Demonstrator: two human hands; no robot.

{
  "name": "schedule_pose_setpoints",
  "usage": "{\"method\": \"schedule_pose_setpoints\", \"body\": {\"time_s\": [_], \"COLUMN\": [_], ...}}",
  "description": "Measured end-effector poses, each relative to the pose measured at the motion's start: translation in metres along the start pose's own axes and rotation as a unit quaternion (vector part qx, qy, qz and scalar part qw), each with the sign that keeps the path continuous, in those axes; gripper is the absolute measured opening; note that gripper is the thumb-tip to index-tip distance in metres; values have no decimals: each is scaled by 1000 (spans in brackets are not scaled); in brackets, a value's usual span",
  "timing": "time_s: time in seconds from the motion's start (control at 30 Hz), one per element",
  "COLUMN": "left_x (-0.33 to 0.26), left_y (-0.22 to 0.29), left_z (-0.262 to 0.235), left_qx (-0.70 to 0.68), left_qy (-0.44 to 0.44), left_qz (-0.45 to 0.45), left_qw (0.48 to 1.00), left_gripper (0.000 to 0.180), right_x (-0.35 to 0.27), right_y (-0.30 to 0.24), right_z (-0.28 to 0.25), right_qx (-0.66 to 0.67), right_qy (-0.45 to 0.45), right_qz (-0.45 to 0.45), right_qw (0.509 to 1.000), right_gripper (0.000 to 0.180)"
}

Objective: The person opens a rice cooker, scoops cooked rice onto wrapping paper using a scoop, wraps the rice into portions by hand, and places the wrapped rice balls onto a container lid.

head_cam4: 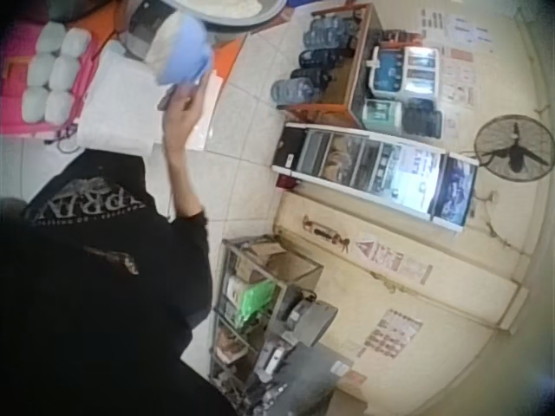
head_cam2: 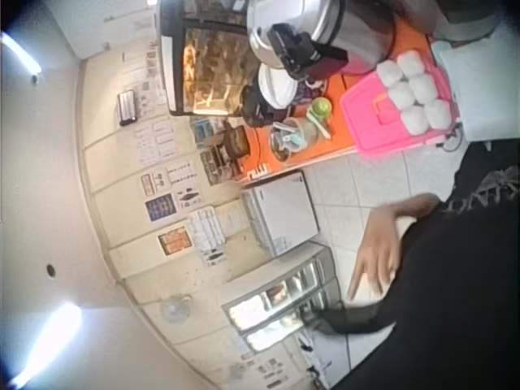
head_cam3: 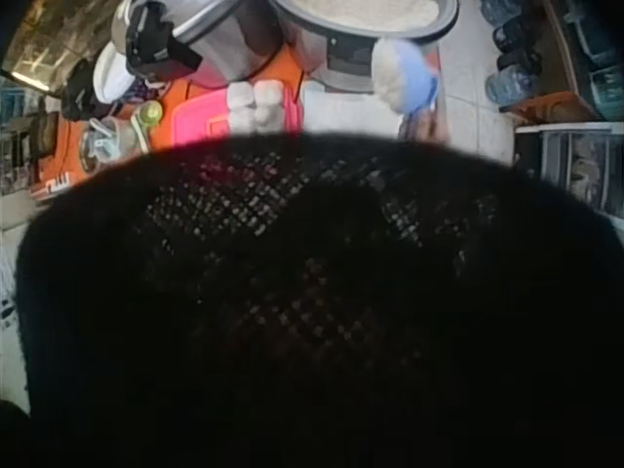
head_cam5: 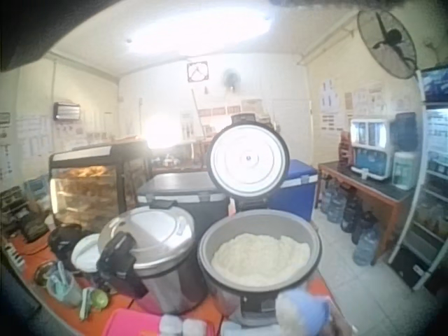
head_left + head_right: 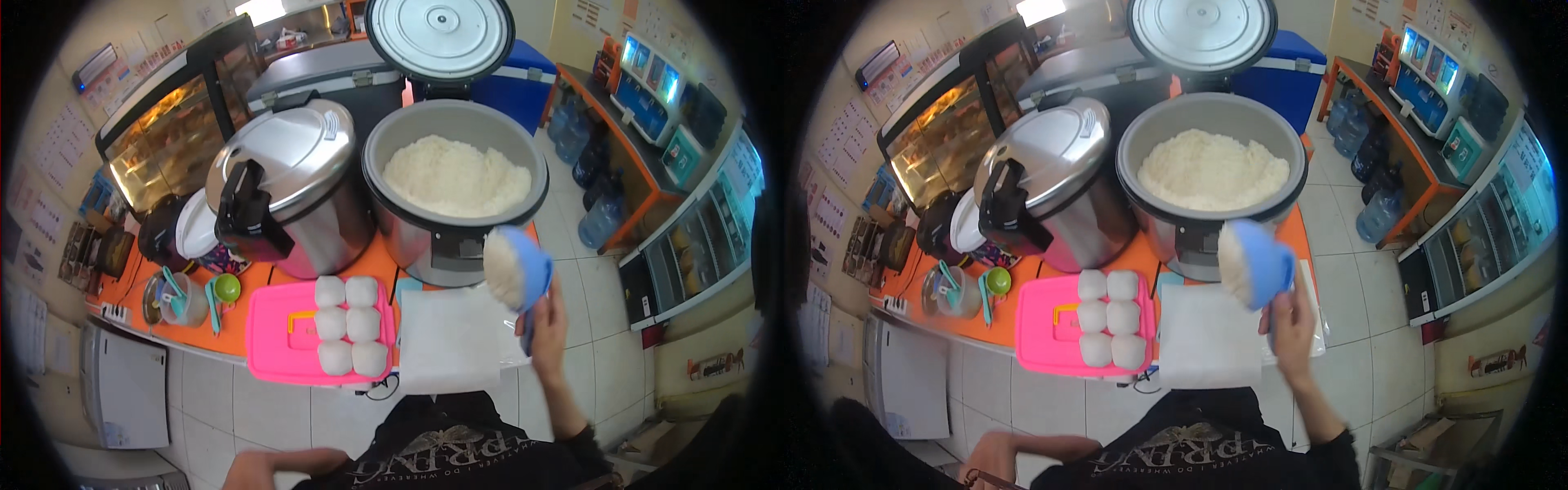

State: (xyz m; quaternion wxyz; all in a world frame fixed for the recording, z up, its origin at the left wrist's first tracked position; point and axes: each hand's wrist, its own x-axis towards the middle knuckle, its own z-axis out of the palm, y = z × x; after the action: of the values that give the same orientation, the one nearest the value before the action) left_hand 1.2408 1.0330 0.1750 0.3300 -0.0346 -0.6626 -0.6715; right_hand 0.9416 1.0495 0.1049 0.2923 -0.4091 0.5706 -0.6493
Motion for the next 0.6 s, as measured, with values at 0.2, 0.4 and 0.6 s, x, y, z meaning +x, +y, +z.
{"method": "schedule_pose_setpoints", "body": {"time_s": [0.2,0.4,0.6], "left_x": [49,-28,-52], "left_y": [-38,-280,-341], "left_z": [19,-22,-3], "left_qx": [-28,564,604], "left_qy": [-125,162,166], "left_qz": [-24,-309,-338], "left_qw": [992,749,702], "left_gripper": [17,93,128], "right_x": [-99,-71,-81], "right_y": [210,199,219], "right_z": [1,37,23], "right_qx": [-689,-532,-579], "right_qy": [-116,-171,-224], "right_qz": [-101,-11,-3], "right_qw": [708,829,784], "right_gripper": [55,41,34]}}
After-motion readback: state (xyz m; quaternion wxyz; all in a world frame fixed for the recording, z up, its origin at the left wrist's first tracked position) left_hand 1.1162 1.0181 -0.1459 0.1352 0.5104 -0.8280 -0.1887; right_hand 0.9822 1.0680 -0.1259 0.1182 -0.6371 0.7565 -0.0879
